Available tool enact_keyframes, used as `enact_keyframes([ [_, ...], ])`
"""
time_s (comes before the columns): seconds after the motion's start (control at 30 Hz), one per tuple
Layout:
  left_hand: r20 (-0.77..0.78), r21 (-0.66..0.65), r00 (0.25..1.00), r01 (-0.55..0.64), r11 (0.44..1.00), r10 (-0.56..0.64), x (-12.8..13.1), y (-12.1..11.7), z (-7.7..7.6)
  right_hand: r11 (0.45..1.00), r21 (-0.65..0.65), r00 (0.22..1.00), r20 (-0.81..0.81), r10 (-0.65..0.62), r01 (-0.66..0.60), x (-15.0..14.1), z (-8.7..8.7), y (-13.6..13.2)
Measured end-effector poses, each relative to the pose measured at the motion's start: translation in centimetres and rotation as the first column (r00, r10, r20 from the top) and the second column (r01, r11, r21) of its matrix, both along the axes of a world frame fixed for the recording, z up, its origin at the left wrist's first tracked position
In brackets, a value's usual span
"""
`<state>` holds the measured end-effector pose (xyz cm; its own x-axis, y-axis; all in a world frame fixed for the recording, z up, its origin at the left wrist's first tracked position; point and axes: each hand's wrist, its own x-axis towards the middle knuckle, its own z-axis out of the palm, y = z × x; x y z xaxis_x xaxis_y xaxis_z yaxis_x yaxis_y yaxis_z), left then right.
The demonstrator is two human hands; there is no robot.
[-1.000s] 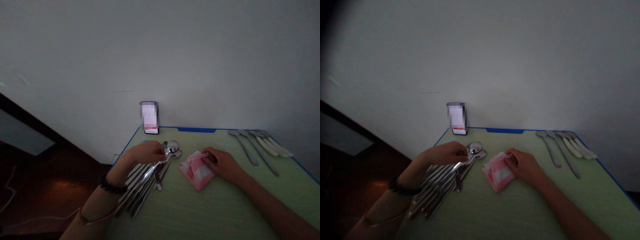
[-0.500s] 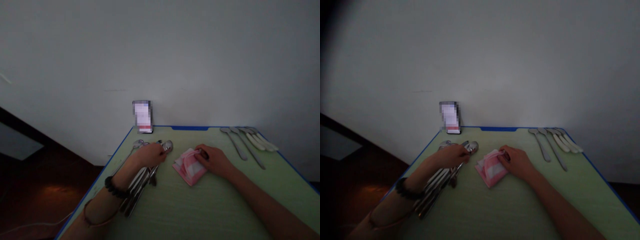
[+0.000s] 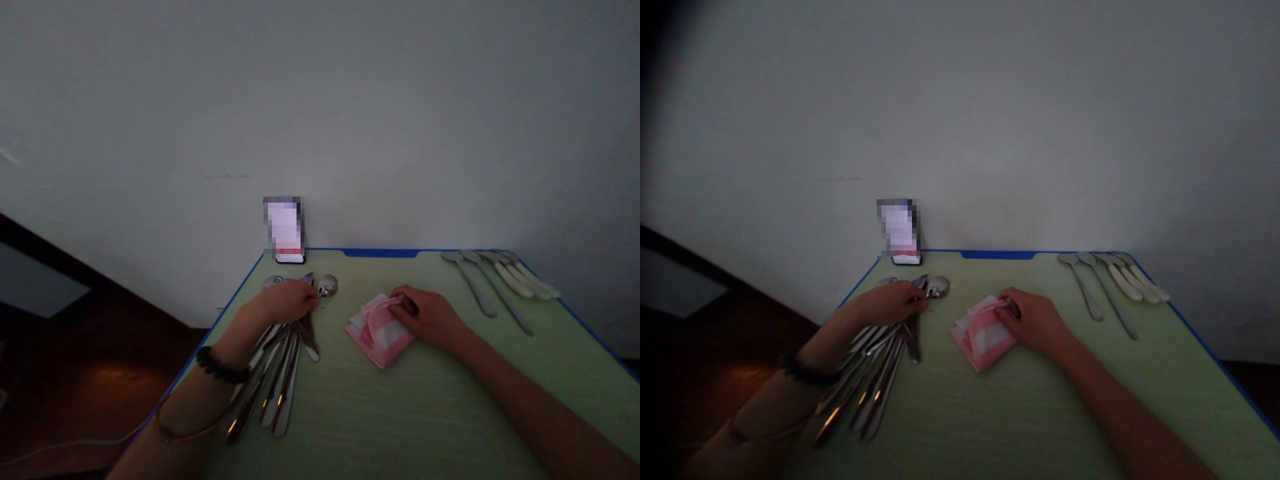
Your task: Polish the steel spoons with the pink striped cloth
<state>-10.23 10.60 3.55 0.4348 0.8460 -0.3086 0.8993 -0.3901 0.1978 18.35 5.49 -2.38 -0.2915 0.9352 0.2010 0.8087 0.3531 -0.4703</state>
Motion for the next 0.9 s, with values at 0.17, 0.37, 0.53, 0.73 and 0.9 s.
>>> enact_keyframes([
  [0.17, 0.219, -0.056, 0.976, 0.015, 0.998, -0.003, 0.6, -0.2, 0.4, 0.999, 0.051, 0.999, -0.039, 0.009, -0.008, 0.2, -0.3, 0.2],
  [0.37, 0.6, -0.196, 0.786, -0.035, 0.98, 0.148, 4.1, -2.3, 0.3, 0.966, 0.186, 0.936, -0.334, -0.108, 0.178, 0.8, -0.6, 1.2],
  [0.53, 0.763, -0.441, 0.507, -0.047, 0.896, 0.402, 7.3, -5.2, -1.7, 0.864, -0.046, 0.749, -0.478, -0.459, 0.501, 1.6, -0.8, 1.8],
  [0.73, 0.662, -0.749, 0.16, 0.172, 0.639, 0.732, 9.3, -7.8, -3.4, 0.791, -0.09, 0.517, -0.71, -0.477, 0.606, 2.7, -1.8, 2.6],
  [0.9, 0.579, -0.79, 0.008, 0.256, 0.558, 0.816, 9.8, -8.5, -4.9, 0.891, -0.24, 0.373, -0.843, -0.388, 0.386, 3.6, -2.5, 3.4],
])
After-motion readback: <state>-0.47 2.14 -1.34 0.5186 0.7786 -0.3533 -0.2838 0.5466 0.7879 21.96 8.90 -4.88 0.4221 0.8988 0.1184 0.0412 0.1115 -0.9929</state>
